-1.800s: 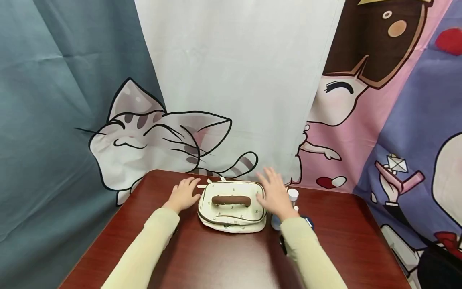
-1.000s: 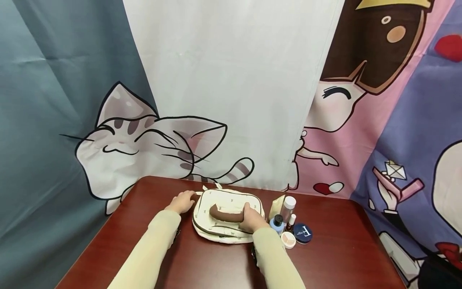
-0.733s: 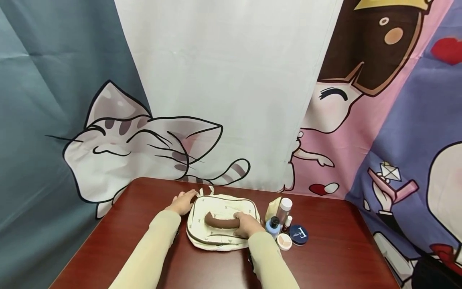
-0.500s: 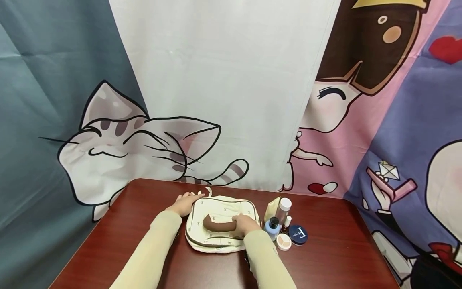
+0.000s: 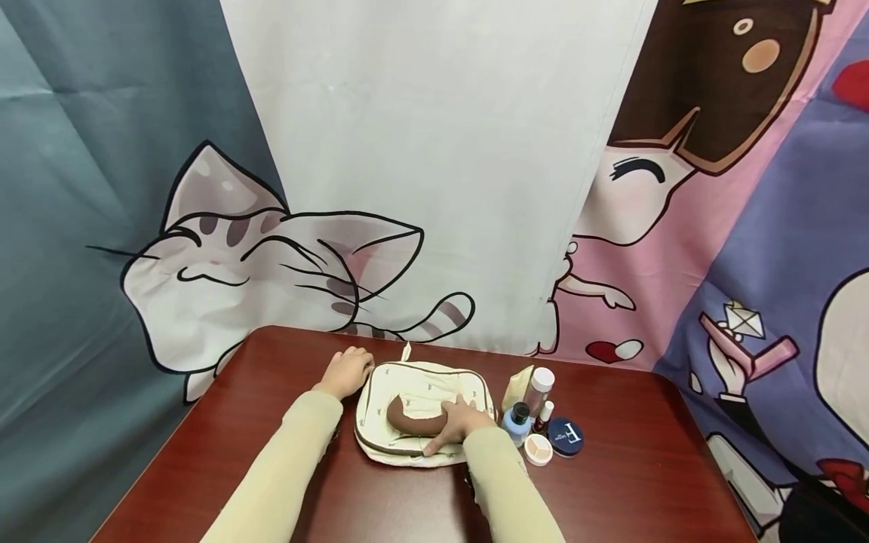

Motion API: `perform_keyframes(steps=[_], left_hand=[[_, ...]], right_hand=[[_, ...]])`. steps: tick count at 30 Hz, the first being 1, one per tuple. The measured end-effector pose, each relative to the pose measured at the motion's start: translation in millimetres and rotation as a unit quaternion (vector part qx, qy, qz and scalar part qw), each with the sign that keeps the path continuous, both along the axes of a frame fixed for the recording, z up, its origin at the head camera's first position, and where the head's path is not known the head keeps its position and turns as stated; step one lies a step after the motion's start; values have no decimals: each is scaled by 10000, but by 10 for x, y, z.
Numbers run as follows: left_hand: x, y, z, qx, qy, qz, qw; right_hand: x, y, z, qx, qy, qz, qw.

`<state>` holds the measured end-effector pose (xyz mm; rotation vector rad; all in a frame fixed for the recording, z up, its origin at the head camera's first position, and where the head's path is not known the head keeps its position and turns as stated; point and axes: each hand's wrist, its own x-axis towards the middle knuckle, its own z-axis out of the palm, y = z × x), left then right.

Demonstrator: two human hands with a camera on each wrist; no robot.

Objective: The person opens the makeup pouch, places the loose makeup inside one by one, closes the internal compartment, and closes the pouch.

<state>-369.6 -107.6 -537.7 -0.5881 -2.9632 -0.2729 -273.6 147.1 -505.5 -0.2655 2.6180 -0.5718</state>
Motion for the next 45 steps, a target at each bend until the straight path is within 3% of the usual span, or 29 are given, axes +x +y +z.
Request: perform_keyframes(steps=[4, 9, 16, 19, 24, 28, 33, 37, 41, 45], left_hand=[[24, -31, 92, 158, -90, 118, 9998], [80, -84, 177, 299, -253, 33, 9992], [208, -231, 172, 382, -747, 262, 9961], [244, -222, 164, 542, -950, 352, 9934], [298, -126, 170, 635, -970, 459, 9922], [340, -69, 224, 522, -973, 486, 9927], [396, -121, 312, 559, -1244, 562, 9891], [437, -218, 332, 1100, -1993, 259, 9734], [490, -290, 357, 1829, -2913, -213, 9387], [529, -313, 411, 2182, -3447, -533, 9115]], right_hand=[[3, -49, -25, 149, 395, 46, 9991], [8, -76, -68, 354, 674, -110, 9970], [21, -59, -121, 395, 825, -259, 9955], [10, -35, -127, 412, 933, -310, 9943], [-2, -26, -145, 333, 1251, -503, 9903], [-3, -34, -183, 320, 1428, -621, 9873], [-15, -35, -211, 452, 1555, -609, 9849], [-34, -36, -203, 546, 1589, -641, 9837], [-40, -37, -191, 568, 1988, -697, 9759], [-65, -53, -193, 393, 2473, -812, 9647]])
